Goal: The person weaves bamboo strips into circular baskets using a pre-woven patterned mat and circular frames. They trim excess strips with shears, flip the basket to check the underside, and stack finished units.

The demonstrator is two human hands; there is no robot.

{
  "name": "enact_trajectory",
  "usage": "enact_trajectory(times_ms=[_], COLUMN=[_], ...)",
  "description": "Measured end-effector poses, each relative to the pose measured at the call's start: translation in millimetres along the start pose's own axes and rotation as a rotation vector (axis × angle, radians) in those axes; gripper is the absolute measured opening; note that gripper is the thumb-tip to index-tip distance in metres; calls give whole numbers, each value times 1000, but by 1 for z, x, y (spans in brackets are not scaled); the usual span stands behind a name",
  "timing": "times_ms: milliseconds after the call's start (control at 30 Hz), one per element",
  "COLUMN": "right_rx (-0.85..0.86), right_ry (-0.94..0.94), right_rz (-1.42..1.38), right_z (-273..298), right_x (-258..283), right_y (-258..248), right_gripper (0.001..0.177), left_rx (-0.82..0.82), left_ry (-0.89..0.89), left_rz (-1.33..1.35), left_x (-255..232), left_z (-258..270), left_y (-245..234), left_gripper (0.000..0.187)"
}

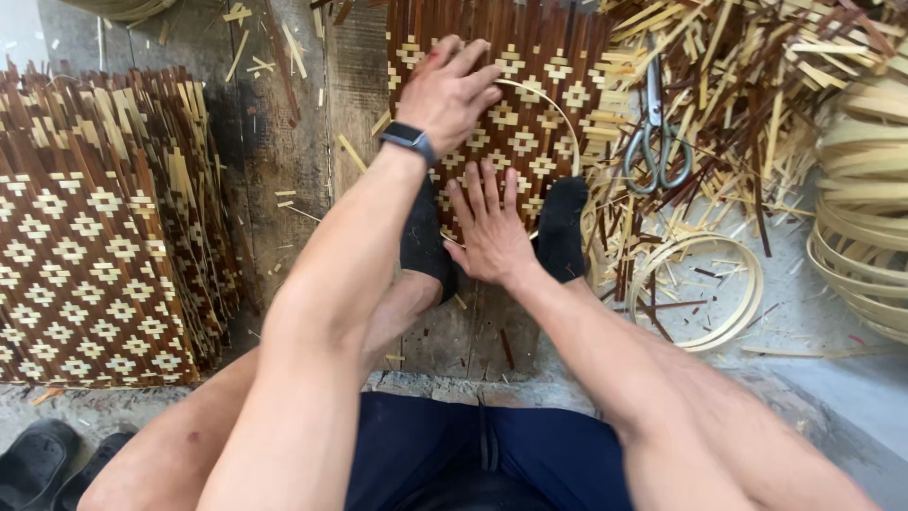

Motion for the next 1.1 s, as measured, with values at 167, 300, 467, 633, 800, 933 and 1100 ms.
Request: enact_trajectory(times_ms=[167,300,467,633,800,933,1100], right_rx=[-138,-166,-235,-393,6,-469,-262], right_ry=[-67,-33,66,45,53,60,241], right_rz=[-11,-35,-80,-65,-374,-338,-629], right_z=[5,15,13,11,-9,-80,-124], right_x=[-6,-2,12,17,-11,-99,-145], right_y=[45,56,59,53,5,-15,12], right_gripper=[95,94,80,65,57,41,14], left_rx=[-23,13,-1,24,174,284,383], left_ry=[-194,-191,-222,-250,-301,-290,-216], left_rz=[149,156,155,178,190,162,145], left_x=[13,14,10,9,1,5,15], left_z=[-9,-17,-27,-23,-42,-45,-56], left_y=[25,23,14,9,1,3,11], left_gripper=[26,23,20,19,20,19,26])
Point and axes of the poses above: each hand's wrist, its own z-axis away from the middle knuckle, its own y-axis out of the palm, x = y × z, the point moved 2 cm from there along -z, towards the middle knuckle, and after that the axes turned 12 degrees about y, right-handed, at the moved point
